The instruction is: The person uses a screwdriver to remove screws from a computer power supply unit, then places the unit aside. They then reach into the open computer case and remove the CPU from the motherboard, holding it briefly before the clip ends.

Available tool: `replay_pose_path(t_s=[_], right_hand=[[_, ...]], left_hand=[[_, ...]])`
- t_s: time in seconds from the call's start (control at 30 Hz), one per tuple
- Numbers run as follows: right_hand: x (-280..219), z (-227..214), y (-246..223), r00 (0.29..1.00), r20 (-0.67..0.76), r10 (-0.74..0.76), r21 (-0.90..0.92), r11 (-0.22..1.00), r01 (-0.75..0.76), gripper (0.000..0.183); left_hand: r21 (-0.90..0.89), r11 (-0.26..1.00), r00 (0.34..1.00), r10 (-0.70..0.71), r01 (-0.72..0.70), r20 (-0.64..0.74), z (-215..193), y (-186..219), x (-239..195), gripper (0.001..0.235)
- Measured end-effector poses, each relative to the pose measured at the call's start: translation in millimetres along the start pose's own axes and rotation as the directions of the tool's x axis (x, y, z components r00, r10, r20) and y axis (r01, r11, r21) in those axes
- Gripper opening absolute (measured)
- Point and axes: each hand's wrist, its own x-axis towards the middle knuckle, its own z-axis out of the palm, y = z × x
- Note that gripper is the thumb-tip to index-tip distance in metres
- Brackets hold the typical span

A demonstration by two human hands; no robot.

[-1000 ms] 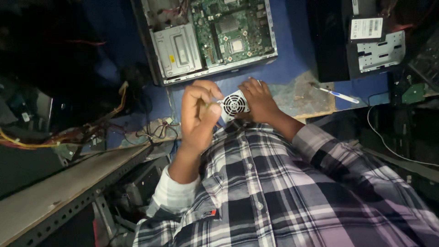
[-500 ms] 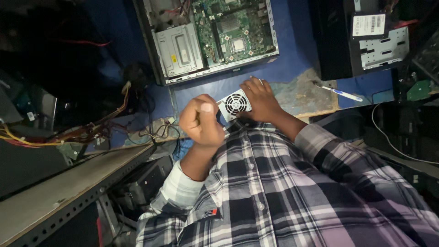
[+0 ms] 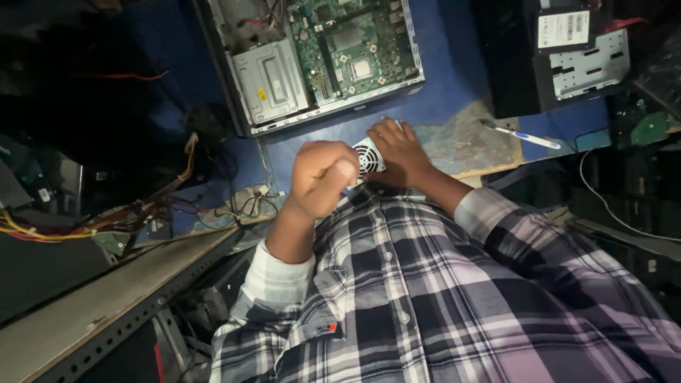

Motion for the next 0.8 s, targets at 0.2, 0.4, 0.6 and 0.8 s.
replay_pose_path(t_s=[0.2,0.4,0.6,0.8], right_hand=[[-3,-1,-1,1.0,-0.006,-0.005,0.039,0.999,0.006,0.103],[-1,2,-1,1.0,0.022,0.021,0.016,1.0,-0.021,0.105],[0,-1,-3,1.0,0.013,0.023,0.021,1.0,-0.023,0.104],[-2,-2,-1,1.0,0.023,-0.004,0.009,1.0,0.004,0.103]], left_hand=[[0.213,0.976,0.893,0.136,-0.045,-0.43,30,19,-14,0.023],[0.088,0.995,0.689,0.096,-0.047,-0.719,52,22,-27,0.036],[0.158,0.975,0.701,0.223,-0.157,-0.678,48,-1,-23,0.039],[0.008,0.997,0.977,0.072,-0.072,-0.201,-5,12,-7,0.033]])
